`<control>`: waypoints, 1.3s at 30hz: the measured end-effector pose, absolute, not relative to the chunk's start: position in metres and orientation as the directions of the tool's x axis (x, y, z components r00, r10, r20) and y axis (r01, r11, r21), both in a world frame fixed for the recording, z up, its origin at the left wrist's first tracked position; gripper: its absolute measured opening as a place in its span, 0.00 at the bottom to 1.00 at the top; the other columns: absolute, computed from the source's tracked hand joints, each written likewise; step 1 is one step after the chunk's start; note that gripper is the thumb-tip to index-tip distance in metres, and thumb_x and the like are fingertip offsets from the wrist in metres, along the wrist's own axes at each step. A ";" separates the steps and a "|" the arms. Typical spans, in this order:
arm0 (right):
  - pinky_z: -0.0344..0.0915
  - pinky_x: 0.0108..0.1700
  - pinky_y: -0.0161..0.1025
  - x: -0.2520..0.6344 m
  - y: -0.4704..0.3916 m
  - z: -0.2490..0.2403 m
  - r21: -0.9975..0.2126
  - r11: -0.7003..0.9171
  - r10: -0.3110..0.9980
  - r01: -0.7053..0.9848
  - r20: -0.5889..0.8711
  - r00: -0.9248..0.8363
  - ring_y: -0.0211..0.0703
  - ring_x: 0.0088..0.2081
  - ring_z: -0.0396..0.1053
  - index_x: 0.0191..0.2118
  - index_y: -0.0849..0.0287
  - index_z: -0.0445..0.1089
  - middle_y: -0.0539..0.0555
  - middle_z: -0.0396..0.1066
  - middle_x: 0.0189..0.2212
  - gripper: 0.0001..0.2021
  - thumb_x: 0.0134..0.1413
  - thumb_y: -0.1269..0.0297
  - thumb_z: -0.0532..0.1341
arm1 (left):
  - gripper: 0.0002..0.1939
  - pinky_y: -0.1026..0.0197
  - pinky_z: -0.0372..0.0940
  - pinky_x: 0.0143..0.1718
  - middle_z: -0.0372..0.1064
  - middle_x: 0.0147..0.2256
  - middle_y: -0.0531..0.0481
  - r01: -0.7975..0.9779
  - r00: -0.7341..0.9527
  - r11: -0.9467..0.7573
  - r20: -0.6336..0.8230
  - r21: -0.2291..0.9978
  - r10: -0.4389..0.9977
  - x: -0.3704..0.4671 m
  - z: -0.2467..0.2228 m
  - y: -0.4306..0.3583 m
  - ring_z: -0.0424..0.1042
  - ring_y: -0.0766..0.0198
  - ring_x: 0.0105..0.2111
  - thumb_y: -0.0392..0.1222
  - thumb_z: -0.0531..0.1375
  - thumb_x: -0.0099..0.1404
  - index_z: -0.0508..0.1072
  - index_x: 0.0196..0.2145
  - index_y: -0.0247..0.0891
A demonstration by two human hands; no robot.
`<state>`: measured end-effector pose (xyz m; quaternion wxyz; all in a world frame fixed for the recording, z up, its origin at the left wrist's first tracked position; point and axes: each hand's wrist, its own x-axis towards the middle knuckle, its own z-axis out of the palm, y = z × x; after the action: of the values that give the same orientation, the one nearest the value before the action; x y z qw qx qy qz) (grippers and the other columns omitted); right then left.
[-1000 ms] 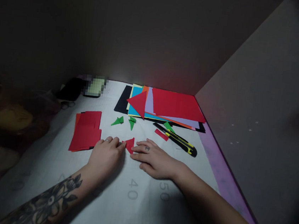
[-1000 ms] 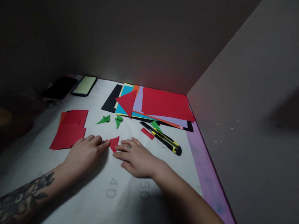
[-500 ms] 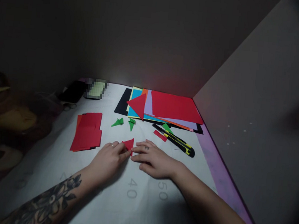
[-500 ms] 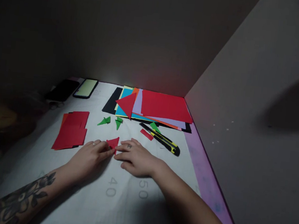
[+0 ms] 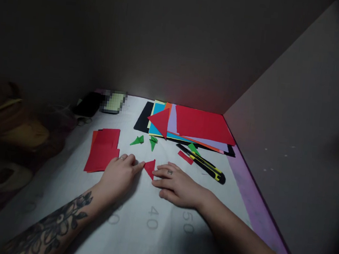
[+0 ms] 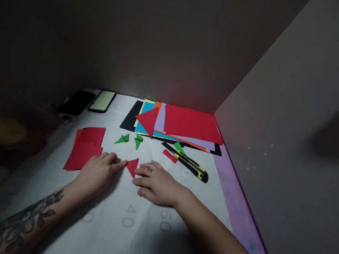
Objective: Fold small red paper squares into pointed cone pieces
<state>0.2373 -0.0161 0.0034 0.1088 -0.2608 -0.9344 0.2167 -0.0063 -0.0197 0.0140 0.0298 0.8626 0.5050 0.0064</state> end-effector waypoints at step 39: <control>0.63 0.32 0.35 0.219 -0.029 -0.003 -0.824 0.503 0.806 0.260 0.339 -0.484 0.39 0.33 0.64 0.39 0.56 0.65 0.53 0.67 0.35 0.08 0.53 0.70 0.61 | 0.05 0.63 0.69 0.35 0.75 0.34 0.46 0.438 0.499 -0.824 0.666 0.359 0.555 0.001 0.009 -0.030 0.74 0.64 0.34 0.30 0.58 0.62 0.70 0.34 0.37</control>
<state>0.2191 -0.0293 -0.0033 0.3758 -0.3414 -0.7812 0.3632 0.0014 -0.0300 0.0085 0.0712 0.8627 0.2876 0.4099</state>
